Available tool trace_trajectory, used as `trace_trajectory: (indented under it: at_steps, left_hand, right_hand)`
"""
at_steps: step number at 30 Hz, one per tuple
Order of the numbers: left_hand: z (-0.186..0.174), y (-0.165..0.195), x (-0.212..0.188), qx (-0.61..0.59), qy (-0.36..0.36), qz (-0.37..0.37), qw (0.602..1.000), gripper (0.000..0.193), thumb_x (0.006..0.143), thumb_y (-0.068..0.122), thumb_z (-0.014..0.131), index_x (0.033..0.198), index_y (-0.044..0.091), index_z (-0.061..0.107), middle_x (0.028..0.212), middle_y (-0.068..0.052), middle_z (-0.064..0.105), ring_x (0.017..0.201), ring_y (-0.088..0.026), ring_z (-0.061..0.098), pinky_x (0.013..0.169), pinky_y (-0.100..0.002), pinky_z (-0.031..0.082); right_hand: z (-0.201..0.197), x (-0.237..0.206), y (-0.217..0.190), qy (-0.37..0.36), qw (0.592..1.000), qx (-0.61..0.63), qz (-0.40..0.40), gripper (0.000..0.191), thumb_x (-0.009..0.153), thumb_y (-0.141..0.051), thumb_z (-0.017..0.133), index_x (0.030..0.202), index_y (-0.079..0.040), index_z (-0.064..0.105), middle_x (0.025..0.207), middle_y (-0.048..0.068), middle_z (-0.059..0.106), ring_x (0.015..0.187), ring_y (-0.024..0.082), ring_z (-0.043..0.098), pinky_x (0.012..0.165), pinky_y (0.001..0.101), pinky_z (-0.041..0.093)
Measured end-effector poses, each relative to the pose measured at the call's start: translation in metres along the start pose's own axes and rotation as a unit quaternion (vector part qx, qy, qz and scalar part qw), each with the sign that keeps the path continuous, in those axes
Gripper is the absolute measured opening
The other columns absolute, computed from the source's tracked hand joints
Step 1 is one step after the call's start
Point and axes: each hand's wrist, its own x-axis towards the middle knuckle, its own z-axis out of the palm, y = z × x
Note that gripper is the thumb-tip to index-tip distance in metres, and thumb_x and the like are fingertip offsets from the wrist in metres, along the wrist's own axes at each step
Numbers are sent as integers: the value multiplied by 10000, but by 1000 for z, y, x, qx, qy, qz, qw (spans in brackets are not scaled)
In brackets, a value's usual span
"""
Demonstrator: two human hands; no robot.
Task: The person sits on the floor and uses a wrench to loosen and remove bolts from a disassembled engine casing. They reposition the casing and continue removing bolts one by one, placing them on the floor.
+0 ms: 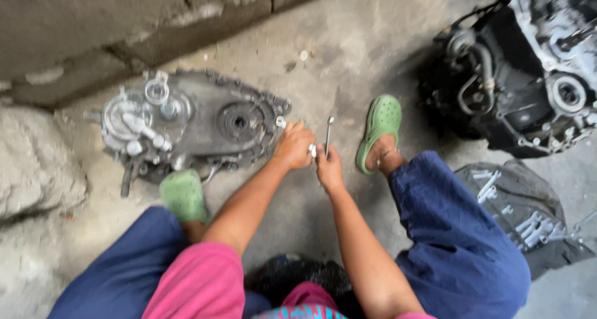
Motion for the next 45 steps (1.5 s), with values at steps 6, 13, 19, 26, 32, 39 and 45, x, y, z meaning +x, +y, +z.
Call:
trace_trajectory:
  at_steps: [6, 13, 19, 26, 32, 39, 45]
  left_hand:
    - [15, -1, 23, 151, -242, -79, 955, 185, 716, 312, 762, 832, 168, 762, 912, -87, 744, 957, -281, 697, 884, -486, 432]
    - [24, 1, 24, 165, -236, -55, 956, 297, 754, 472, 767, 805, 180, 796, 860, -91, 762, 881, -276, 727, 864, -473, 440]
    - [20, 7, 20, 176, -205, -55, 961, 279, 678, 457, 767, 767, 194, 796, 815, -71, 754, 885, -250, 708, 876, -454, 409]
    - [14, 8, 19, 185, -203, -65, 959, 233, 760, 435, 737, 783, 212, 802, 835, -69, 762, 901, -243, 706, 885, -446, 400]
    - [13, 10, 18, 188, -162, -70, 966, 238, 796, 426, 728, 788, 202, 805, 847, -67, 764, 905, -243, 699, 908, -437, 396]
    - [10, 13, 18, 176, -173, -85, 965, 265, 808, 449, 723, 796, 197, 804, 849, -70, 761, 920, -248, 690, 914, -443, 389]
    - [7, 16, 19, 184, -196, -86, 959, 264, 748, 449, 741, 807, 200, 804, 853, -55, 756, 939, -238, 682, 917, -442, 382]
  right_hand:
    - [0, 0, 8, -13, 1000, -9, 20, 343, 1054, -402, 578, 922, -87, 612, 679, -36, 517, 589, 77, 433, 515, 275, 380]
    - [-17, 6, 0, -49, 995, -58, 69, 329, 1028, -402, 571, 919, -93, 604, 651, -14, 521, 558, 104, 446, 499, 292, 372]
    - [-81, 23, -9, -133, 985, -42, 103, 308, 1040, -404, 484, 983, -114, 571, 642, 50, 539, 529, 172, 473, 496, 336, 381]
    - [-102, 0, -57, -178, 902, -393, 6, 407, 1013, -440, 495, 1058, -103, 719, 925, 190, 711, 911, 358, 667, 847, 443, 512]
    - [-95, -11, -108, -225, 832, -505, 48, 510, 993, -552, 470, 1162, -142, 724, 1029, 238, 734, 1037, 428, 678, 927, 489, 513]
    - [-108, -4, -94, -276, 864, -409, 98, 534, 958, -568, 517, 1105, -93, 713, 854, 132, 747, 854, 289, 700, 823, 397, 529]
    - [-98, -4, -81, -297, 886, -350, 62, 578, 995, -568, 500, 834, -35, 653, 712, 83, 625, 712, 216, 579, 726, 373, 500]
